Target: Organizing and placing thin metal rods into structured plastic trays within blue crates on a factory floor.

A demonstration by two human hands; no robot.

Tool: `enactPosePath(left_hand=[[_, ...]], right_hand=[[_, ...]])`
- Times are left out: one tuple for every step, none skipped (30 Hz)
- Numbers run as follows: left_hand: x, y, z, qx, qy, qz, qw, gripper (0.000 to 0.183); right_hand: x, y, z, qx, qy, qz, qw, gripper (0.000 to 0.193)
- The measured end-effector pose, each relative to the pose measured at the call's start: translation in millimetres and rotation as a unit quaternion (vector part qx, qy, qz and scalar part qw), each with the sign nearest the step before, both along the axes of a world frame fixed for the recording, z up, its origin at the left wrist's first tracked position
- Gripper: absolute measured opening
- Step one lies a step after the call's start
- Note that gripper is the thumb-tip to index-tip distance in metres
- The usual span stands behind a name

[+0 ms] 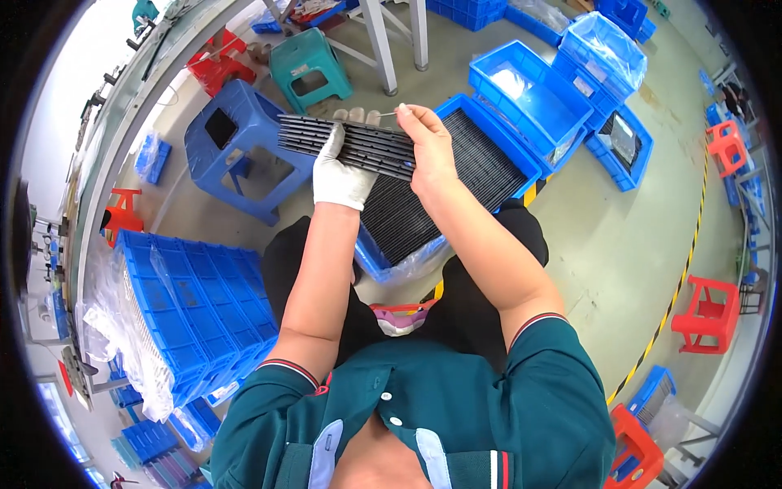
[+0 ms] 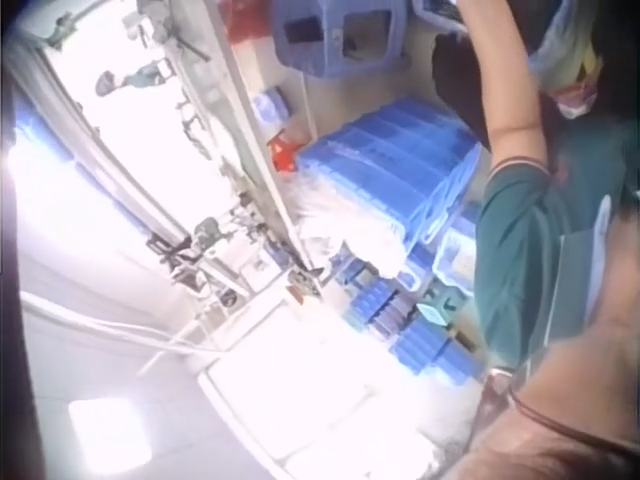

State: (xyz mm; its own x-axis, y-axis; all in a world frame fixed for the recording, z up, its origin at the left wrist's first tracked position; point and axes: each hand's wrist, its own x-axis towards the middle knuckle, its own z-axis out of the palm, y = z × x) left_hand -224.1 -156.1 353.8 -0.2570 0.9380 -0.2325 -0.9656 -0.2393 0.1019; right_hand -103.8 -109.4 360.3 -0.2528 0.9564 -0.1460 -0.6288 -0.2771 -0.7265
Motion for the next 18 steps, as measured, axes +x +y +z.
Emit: enactPosePath(left_hand=[[2,-1,6,-0.013,-0.001,0.005,1.0,0.022],[5,-1,13,-0.037,0.001,0.018,0.999,0.021],[5,0,17,-0.047,0.002,0.02,0.999,0.021],[4,1,20,-0.057,0.003,0.021,0.998,0.021],[4,1,24,-0.073,0.013,0.026,0.997,0.021],[1,3,24,-0.073,0.029,0.021,0.997,0.019],[-2,4,23,-0.074,0.045,0.016,0.996,0.018],[-5,5,22,-0.083,0.058,0.016,0.995,0.016],[-8,6,25,-0.102,0.063,0.008,0.993,0.016],[-12,8,25,-0.122,0.067,-0.001,0.99,0.016],[-17,8,23,-0.118,0.068,-0.014,0.99,0.015],[-20,5,26,-0.108,0.077,-0.026,0.991,0.016],[-23,3,29,-0.098,0.086,-0.037,0.991,0.016],[-30,3,22,-0.079,0.097,-0.029,0.992,0.017],[-35,0,21,-0.068,0.096,-0.029,0.993,0.018],[-41,-5,19,-0.059,0.095,-0.026,0.993,0.019],[-53,-8,4,-0.004,0.076,-0.049,0.996,0.021],[-53,-10,5,-0.017,0.075,-0.043,0.996,0.021]], right_hand=[[0,1,3,0.004,-0.001,0.003,1.0,0.013],[-2,0,6,0.003,-0.001,0.004,1.0,0.013],[-3,-1,9,0.007,0.007,-0.003,1.0,0.013],[-5,-2,12,0.011,0.014,-0.011,1.0,0.013],[-4,-5,15,0.014,0.008,-0.004,1.0,0.012],[-5,-6,14,0.012,0.008,-0.005,1.0,0.012],[-5,-6,12,0.017,0.008,0.007,1.0,0.012],[-6,-7,10,0.021,0.007,0.018,1.0,0.012],[-8,-8,9,0.024,0.029,0.019,0.999,0.013],[-7,-7,7,0.022,0.028,0.017,0.999,0.013],[-4,-5,5,0.04,0.026,0.017,0.999,0.013],[-4,-3,3,0.059,0.025,0.019,0.998,0.013],[-1,1,2,0.086,0.001,0.006,0.996,0.014],[8,8,3,0.092,-0.046,0.015,0.995,0.013],[13,10,6,0.101,-0.073,0.021,0.992,0.014],[17,10,11,0.107,-0.101,0.029,0.989,0.014],[19,8,16,0.107,-0.124,0.041,0.986,0.014],[23,8,17,0.119,-0.148,0.057,0.98,0.014]])
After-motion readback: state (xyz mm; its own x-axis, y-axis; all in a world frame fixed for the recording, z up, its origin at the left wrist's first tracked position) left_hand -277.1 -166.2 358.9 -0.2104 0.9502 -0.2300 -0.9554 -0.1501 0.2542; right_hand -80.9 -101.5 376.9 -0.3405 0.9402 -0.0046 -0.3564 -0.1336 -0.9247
